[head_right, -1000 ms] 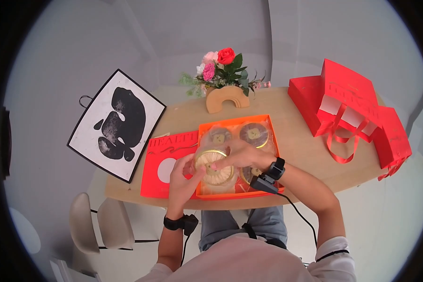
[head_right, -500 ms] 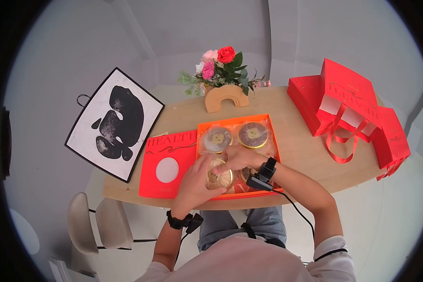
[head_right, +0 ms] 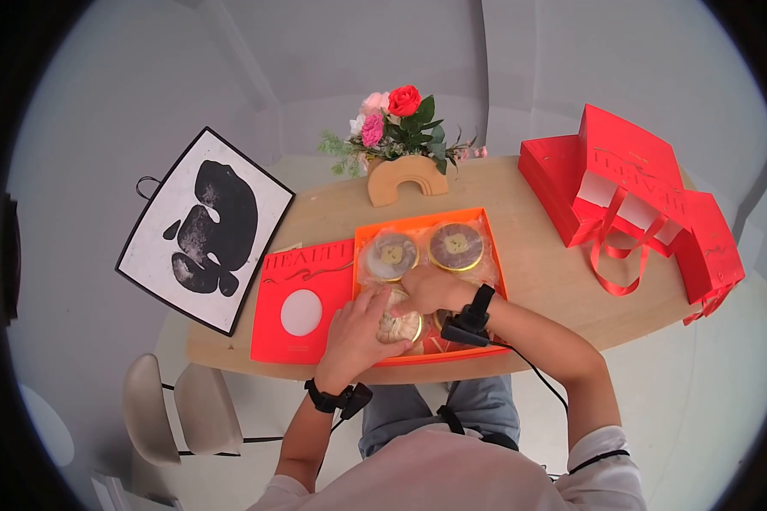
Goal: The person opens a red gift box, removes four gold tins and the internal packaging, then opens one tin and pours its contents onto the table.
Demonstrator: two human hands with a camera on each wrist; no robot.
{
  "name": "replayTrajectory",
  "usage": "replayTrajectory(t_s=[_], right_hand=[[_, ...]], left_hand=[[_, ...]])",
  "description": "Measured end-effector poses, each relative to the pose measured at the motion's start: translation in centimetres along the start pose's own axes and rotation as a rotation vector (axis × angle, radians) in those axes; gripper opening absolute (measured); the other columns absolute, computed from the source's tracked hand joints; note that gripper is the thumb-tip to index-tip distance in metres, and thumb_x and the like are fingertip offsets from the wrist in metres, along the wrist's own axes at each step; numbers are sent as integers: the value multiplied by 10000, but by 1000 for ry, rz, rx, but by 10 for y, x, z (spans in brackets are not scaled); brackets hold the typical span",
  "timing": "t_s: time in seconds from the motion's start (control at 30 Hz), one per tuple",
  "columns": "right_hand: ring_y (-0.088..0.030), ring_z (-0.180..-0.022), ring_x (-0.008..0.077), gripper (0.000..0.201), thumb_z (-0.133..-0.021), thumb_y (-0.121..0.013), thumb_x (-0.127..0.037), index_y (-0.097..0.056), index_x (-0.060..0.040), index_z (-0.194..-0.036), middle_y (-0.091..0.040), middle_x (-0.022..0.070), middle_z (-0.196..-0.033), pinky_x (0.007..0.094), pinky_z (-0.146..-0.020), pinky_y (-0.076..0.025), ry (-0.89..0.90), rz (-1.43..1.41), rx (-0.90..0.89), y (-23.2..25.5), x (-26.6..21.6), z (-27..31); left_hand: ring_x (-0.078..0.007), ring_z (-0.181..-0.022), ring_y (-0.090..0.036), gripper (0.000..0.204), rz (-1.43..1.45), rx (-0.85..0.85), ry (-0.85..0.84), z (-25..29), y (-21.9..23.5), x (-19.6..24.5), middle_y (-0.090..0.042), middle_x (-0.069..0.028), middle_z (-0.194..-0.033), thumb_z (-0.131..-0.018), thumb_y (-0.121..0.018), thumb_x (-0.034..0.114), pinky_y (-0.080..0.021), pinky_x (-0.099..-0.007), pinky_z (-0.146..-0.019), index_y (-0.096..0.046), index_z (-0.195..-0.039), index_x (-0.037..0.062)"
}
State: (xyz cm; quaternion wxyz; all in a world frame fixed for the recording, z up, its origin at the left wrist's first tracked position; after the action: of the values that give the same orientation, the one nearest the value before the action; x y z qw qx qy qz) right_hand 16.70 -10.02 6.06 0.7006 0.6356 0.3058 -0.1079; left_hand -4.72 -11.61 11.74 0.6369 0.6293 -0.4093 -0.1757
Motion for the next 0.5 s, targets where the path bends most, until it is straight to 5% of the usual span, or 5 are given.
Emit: replayTrajectory(t_s=[0.1,0.4,0.5], right_hand=[[-684,-924,385,446,-794,-799,-350,-735,3,-1059,-712,237,-939,433,-813,-518,-141,-65,-122,29,-21,5],[-691,-944,368,363,-695,-869,-276,-735,-29,-926,-717,186,-923,430,-806,-539,-191,-24,-53,33,-21,2],[-705,-904,333,403,-699,-863,-294,-757,-49,-1002,-730,165,-917,415,-770,-546,-211,-7,-20,33,-20,4]], left_hand=[[-372,-1132,-585,935,-25,-45,28,-4,0,1,-494,-171,-1441,-689,-848,482,-482,-464,-960,-488,-1443,63],[-360,-1069,-625,942,-116,-89,-22,-18,-4,-2,-575,-170,-1307,-649,-847,531,-496,-452,-921,-533,-1395,49],[-341,-1046,-628,935,-161,-71,-54,-16,-9,-5,-585,-165,-1292,-657,-841,553,-496,-441,-869,-541,-1386,49]])
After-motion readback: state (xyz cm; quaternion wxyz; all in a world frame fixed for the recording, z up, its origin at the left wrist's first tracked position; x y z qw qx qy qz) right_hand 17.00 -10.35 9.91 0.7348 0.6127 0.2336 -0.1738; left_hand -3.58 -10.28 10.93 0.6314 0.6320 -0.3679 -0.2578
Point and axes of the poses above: each hand's wrist, its own z-axis away from the middle knuckle, its own y-axis out of the back of the hand, x = y × z, the point moved 1 cm from there along -z, towards the middle knuckle
